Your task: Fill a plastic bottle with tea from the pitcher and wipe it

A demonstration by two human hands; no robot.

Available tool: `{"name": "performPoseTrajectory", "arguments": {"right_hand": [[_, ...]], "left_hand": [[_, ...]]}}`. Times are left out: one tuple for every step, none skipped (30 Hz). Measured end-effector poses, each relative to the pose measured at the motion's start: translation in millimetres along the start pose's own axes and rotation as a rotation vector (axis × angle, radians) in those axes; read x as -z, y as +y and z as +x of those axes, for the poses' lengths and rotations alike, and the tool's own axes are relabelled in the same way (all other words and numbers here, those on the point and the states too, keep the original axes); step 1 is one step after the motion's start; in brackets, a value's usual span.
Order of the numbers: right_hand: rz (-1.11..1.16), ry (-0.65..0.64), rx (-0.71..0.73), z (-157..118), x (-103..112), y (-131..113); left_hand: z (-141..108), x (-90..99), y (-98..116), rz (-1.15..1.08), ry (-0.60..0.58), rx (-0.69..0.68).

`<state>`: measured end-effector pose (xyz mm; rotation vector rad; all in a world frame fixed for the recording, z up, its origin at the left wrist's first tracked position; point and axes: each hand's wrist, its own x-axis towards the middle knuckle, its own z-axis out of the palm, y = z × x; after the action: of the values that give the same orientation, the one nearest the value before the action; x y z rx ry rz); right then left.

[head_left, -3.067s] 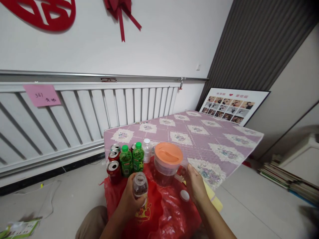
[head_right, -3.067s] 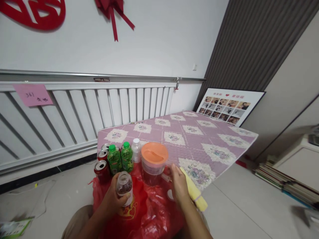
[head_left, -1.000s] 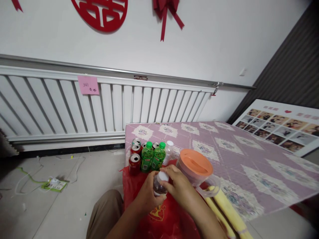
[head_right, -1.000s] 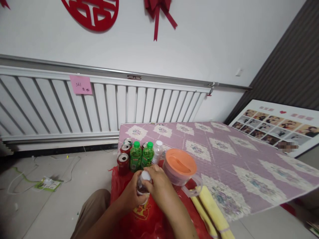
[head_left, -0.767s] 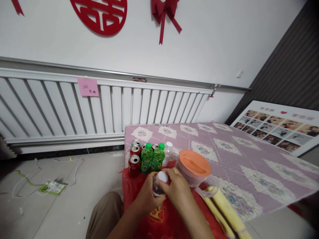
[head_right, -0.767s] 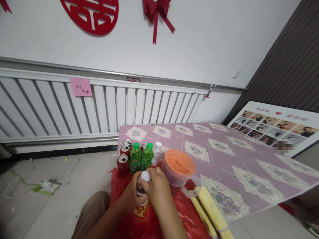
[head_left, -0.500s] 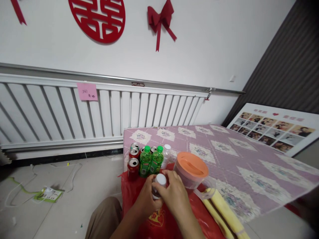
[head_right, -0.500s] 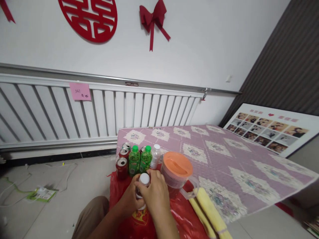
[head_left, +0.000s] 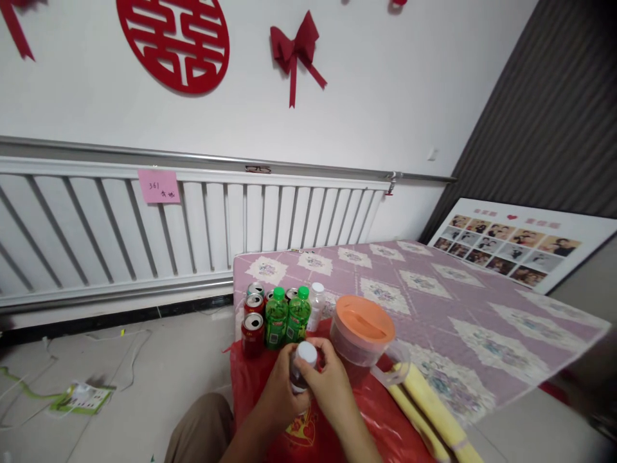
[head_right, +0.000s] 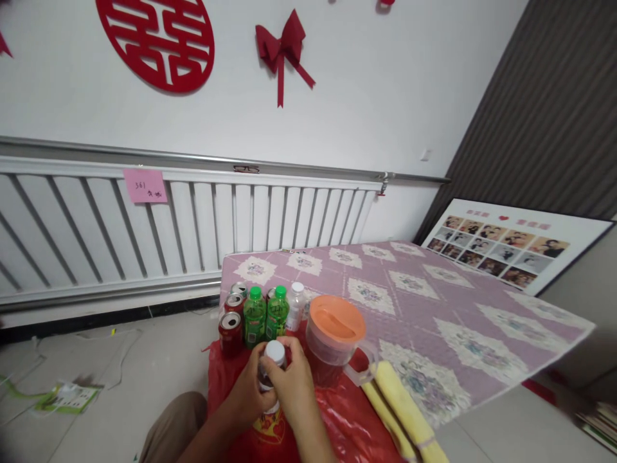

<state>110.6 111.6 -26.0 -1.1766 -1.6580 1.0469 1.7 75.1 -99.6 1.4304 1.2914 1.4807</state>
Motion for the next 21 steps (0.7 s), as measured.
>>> {"name": "performPoseTrajectory", "arguments": {"right_hand": [[-0.017,0.026,-0.017,-1,-3,-1],[-0.026,0.048,-0.031,-1,-5,-2],[-0.032,0.062,-0.042,-2,-8,-2],[-0.029,0.073,-0.05,-3,-9,-2],[-0.005,0.074,-0.055,-5,-11,-2],[0.039,0.068,-0.06,-6,-11,-1],[0.097,0.052,-0.065,-7,-11,0],[0.156,0.024,-0.068,-8,-9,2],[0.206,-0.012,-0.067,-9,-8,3],[0.237,-0.05,-0.062,-10,-6,5],[0.243,-0.081,-0.053,-11,-4,6],[0.235,-0.103,-0.042,-11,-2,7],[0.218,-0.108,-0.029,-11,-1,7],[0.198,-0.095,-0.021,-11,-1,8],[0.176,-0.072,-0.018,-10,-2,8],[0.156,-0.043,-0.017,-10,-3,7],[0.138,-0.012,-0.019,-10,-4,8],[0.125,0.019,-0.025,-9,-6,8],[0.119,0.048,-0.034,-9,-8,8],[0.117,0.072,-0.042,-9,-10,9],[0.118,0.094,-0.047,-9,-11,10]], "left_hand": [[0,0.2,0,-0.003,-0.005,-0.004],[0,0.3,1,-0.004,-0.011,-0.008],[0,0.5,2,-0.001,-0.014,-0.014],[0,0.7,2,0.004,-0.014,-0.024],[0,0.9,3,0.012,-0.014,-0.034],[0,1.1,3,0.02,-0.014,-0.04],[0,1.2,3,0.025,-0.017,-0.042],[0,1.4,4,0.026,-0.021,-0.038],[0,1.6,4,0.025,-0.023,-0.03],[0,1.7,4,0.026,-0.025,-0.021],[0,1.9,3,0.03,-0.024,-0.013],[-1,2.2,3,0.037,-0.021,-0.01],[-1,2.4,2,0.046,-0.016,-0.01],[-1,2.7,1,0.056,-0.013,-0.015],[-1,3.0,0,0.063,-0.013,-0.024],[-1,3.2,-1,0.066,-0.016,-0.034],[-1,3.2,-2,0.064,-0.018,-0.042],[-1,3.1,-4,0.059,-0.023,-0.046],[0,2.8,-5,0.052,-0.028,-0.046],[0,2.2,-6,0.047,-0.03,-0.043],[0,1.6,-7,0.044,-0.024,-0.038]]}}
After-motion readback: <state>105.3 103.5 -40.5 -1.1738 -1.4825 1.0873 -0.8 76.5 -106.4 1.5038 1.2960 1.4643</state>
